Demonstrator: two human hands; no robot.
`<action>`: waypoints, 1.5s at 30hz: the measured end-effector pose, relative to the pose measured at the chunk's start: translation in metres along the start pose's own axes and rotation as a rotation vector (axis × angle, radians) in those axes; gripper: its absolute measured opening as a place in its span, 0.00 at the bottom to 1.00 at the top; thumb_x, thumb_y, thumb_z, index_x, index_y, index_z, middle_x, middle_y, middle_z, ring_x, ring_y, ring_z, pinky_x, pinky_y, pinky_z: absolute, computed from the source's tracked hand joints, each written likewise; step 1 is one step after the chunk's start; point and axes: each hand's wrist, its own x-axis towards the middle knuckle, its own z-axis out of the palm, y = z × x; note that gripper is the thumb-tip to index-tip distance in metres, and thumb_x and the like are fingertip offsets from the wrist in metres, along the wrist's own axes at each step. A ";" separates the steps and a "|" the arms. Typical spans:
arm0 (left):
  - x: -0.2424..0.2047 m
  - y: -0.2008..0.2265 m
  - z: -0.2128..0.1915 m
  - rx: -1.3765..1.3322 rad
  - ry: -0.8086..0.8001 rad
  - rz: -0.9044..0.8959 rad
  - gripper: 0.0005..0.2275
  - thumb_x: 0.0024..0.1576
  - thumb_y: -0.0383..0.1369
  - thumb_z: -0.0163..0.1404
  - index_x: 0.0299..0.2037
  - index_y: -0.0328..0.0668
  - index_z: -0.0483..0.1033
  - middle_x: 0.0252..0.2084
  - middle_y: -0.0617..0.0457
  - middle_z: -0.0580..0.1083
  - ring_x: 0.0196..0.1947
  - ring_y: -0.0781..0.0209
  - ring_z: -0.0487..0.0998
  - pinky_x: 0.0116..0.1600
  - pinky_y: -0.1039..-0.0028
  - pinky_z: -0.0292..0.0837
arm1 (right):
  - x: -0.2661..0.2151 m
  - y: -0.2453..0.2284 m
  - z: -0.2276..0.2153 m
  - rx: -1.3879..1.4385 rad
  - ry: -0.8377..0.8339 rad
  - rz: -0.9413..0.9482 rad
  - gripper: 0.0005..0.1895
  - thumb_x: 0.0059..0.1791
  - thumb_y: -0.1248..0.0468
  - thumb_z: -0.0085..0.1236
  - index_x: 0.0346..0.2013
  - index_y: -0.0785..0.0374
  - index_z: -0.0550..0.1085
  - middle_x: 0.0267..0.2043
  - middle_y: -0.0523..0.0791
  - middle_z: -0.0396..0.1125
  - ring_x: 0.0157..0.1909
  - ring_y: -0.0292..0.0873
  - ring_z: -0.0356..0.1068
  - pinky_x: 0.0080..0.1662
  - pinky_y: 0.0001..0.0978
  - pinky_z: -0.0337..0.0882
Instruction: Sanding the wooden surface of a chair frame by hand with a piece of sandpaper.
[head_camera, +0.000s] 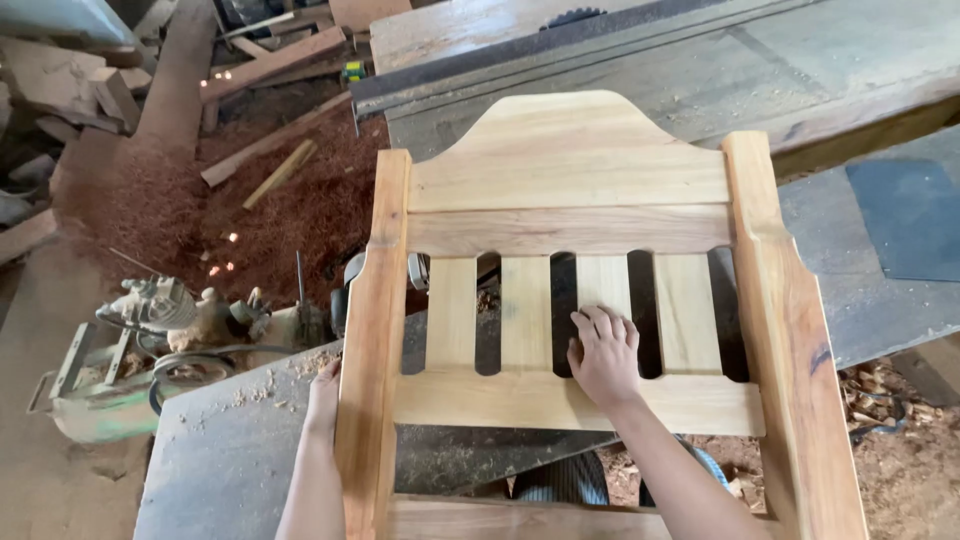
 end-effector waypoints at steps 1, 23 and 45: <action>0.020 -0.008 -0.002 -0.032 -0.022 0.033 0.12 0.65 0.28 0.46 0.56 0.35 0.76 0.44 0.54 0.78 0.39 0.67 0.77 0.44 0.74 0.73 | 0.003 0.001 0.000 0.004 0.017 -0.008 0.22 0.47 0.60 0.57 0.56 0.58 0.71 0.61 0.45 0.63 0.69 0.49 0.57 0.68 0.51 0.53; 0.027 -0.015 -0.006 -0.073 -0.062 0.049 0.11 0.65 0.26 0.46 0.54 0.35 0.77 0.44 0.55 0.79 0.39 0.67 0.77 0.44 0.75 0.74 | 0.005 -0.001 -0.005 0.026 -0.017 0.022 0.23 0.46 0.60 0.57 0.56 0.57 0.71 0.61 0.45 0.63 0.68 0.49 0.57 0.68 0.51 0.53; 0.025 -0.013 -0.011 0.037 0.016 -0.018 0.12 0.65 0.28 0.45 0.53 0.33 0.77 0.44 0.53 0.78 0.40 0.65 0.76 0.45 0.73 0.71 | 0.002 0.000 -0.004 0.032 0.003 0.009 0.21 0.46 0.60 0.58 0.55 0.57 0.72 0.60 0.44 0.63 0.68 0.48 0.58 0.67 0.52 0.54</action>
